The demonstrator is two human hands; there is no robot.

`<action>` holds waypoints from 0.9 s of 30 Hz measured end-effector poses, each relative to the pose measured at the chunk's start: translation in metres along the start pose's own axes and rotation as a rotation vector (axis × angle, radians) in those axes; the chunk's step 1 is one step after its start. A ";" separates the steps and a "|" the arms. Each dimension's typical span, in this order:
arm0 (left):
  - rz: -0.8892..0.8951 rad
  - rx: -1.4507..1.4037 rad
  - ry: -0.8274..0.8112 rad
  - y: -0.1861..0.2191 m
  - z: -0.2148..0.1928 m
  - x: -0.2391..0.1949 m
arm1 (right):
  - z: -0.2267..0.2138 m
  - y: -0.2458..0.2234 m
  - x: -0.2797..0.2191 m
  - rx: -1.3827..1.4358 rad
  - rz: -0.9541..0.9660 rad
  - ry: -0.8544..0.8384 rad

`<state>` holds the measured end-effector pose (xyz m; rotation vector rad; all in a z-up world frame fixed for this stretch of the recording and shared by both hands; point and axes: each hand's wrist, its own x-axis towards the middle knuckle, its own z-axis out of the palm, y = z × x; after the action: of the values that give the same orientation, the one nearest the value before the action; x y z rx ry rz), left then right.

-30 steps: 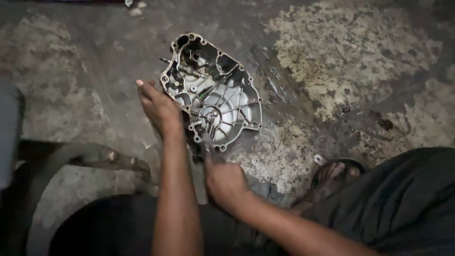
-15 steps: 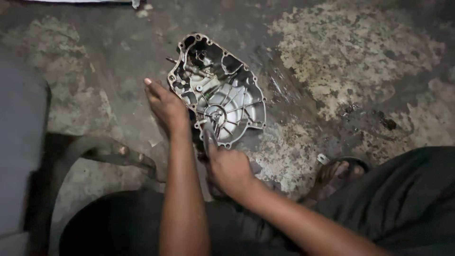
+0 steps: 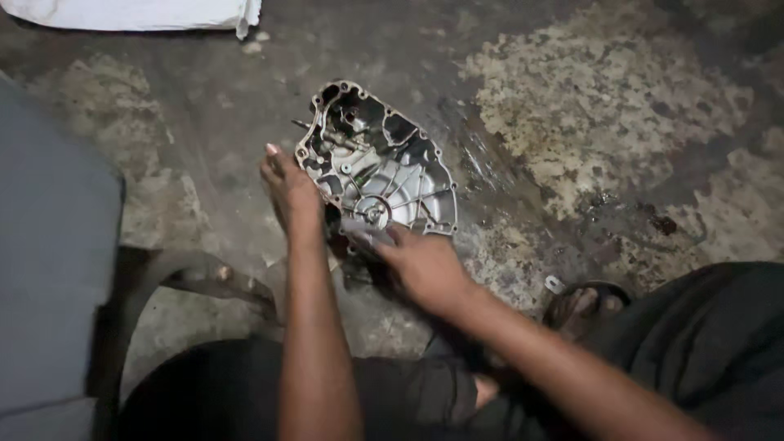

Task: The person scrubs a disassembled engine casing with a grey cloth, focusing on the internal surfaces and crevices. They rotate the part to access different areas and continue scrubbing until the end of the clip.

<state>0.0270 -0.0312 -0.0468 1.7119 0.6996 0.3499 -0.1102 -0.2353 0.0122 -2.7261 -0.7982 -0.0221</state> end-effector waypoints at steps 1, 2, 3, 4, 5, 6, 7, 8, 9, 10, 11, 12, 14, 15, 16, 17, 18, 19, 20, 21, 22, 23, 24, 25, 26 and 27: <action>0.061 0.000 -0.013 -0.005 0.006 0.008 | -0.006 0.009 0.011 -0.003 -0.095 0.093; 0.082 -0.057 -0.057 -0.012 0.011 0.015 | -0.010 0.017 0.023 -0.005 -0.196 0.189; 0.104 -0.113 -0.101 -0.017 0.016 0.023 | -0.014 0.025 0.035 -0.054 -0.224 0.143; 0.120 -0.163 -0.144 -0.025 0.017 0.028 | -0.016 0.030 0.044 -0.096 -0.251 0.092; 0.082 -0.193 -0.189 -0.031 0.019 0.033 | -0.016 0.035 0.051 -0.138 -0.278 0.041; 0.040 -0.222 -0.236 -0.034 0.021 0.037 | -0.015 0.038 0.055 -0.131 -0.323 0.049; -0.002 -0.251 -0.282 -0.036 0.021 0.040 | -0.013 0.041 0.058 -0.122 -0.369 0.057; -0.002 -0.278 -0.301 -0.037 0.022 0.039 | -0.011 0.044 0.059 -0.116 -0.410 0.062; -0.002 -0.306 -0.319 -0.037 0.022 0.037 | -0.010 0.048 0.058 -0.124 -0.436 0.060; 0.001 -0.330 -0.334 -0.034 0.019 0.035 | -0.008 0.050 0.058 -0.128 -0.465 0.062; -0.010 -0.306 -0.325 -0.030 0.017 0.032 | -0.006 0.052 0.057 -0.132 -0.494 0.064; -0.022 -0.279 -0.319 -0.027 0.016 0.028 | -0.004 0.053 0.052 -0.132 -0.487 -0.002; -0.049 -0.243 -0.310 -0.021 0.013 0.026 | -0.004 0.059 0.044 -0.142 -0.471 -0.131; -0.065 -0.233 -0.309 -0.019 0.013 0.027 | -0.003 0.060 0.042 -0.166 -0.524 -0.195; -0.082 -0.226 -0.310 -0.019 0.015 0.027 | -0.003 0.062 0.038 -0.192 -0.575 -0.262; -0.056 -0.257 -0.310 -0.021 0.016 0.027 | -0.003 0.065 0.034 -0.217 -0.625 -0.330; -0.030 -0.286 -0.310 -0.023 0.017 0.029 | -0.005 0.068 0.030 -0.183 -0.637 -0.336; -0.004 -0.315 -0.310 -0.026 0.018 0.030 | -0.009 0.071 0.026 -0.149 -0.648 -0.341; 0.026 -0.291 -0.298 -0.028 0.020 0.032 | -0.012 0.073 0.025 -0.115 -0.664 -0.346; 0.056 -0.268 -0.285 -0.030 0.022 0.033 | -0.015 0.073 0.027 -0.109 -0.622 -0.285; 0.083 -0.243 -0.264 -0.031 0.019 0.034 | -0.017 0.071 0.031 -0.100 -0.587 -0.227; 0.069 -0.254 -0.264 -0.030 0.019 0.034 | -0.020 0.068 0.036 -0.090 -0.551 -0.169; 0.052 -0.261 -0.269 -0.028 0.020 0.032 | -0.021 0.063 0.041 -0.051 -0.498 -0.161; 0.034 -0.267 -0.274 -0.026 0.019 0.030 | -0.020 0.058 0.050 -0.012 -0.445 -0.154; 0.027 -0.281 -0.282 -0.023 0.018 0.029 | -0.021 0.056 0.057 0.019 -0.387 -0.141; 0.020 -0.294 -0.291 -0.020 0.017 0.028 | -0.020 0.054 0.060 0.022 -0.398 -0.146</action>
<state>0.0528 -0.0247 -0.0735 1.4514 0.3965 0.1998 -0.0291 -0.2526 0.0218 -2.5253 -1.3611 0.0999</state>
